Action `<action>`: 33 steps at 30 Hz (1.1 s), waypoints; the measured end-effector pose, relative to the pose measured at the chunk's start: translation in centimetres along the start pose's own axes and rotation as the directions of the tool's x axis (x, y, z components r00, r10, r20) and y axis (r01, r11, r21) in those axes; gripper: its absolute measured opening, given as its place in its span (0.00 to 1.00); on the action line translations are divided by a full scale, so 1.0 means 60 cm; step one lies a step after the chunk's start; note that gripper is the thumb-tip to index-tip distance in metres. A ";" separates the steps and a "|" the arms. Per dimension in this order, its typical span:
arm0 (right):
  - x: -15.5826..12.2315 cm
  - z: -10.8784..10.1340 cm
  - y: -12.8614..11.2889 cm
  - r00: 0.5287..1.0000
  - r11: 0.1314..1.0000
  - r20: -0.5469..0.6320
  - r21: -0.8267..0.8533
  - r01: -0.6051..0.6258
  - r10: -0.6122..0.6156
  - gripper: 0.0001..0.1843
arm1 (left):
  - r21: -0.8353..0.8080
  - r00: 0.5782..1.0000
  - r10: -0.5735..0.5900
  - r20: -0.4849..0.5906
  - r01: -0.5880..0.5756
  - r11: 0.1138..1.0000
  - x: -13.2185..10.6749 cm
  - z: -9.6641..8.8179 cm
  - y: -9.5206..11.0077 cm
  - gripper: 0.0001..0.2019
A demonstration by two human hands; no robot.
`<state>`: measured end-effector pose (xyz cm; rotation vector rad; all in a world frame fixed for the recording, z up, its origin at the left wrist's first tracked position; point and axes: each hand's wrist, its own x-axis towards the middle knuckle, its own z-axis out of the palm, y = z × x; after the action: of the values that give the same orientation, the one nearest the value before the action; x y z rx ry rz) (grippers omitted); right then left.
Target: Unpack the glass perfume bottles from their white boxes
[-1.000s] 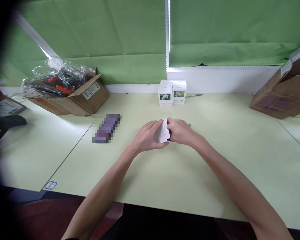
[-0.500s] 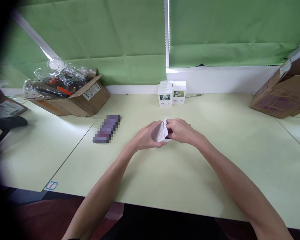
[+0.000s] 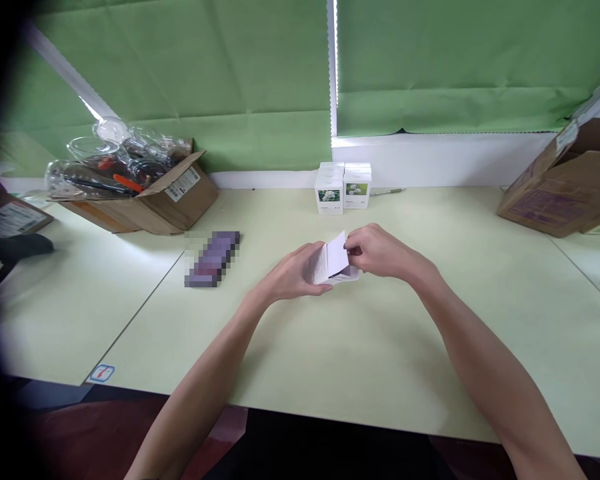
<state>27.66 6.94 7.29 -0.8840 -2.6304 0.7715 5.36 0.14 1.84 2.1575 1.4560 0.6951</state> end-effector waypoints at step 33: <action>-0.032 -0.039 -0.044 0.990 0.986 -0.093 -0.137 0.094 -0.107 0.14 | -0.037 0.985 0.064 -0.159 -0.071 0.997 0.000 0.014 0.026 0.41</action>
<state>28.84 4.92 10.58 -0.7932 -2.6383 0.5190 7.00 -0.48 2.16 2.1703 1.4368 0.9313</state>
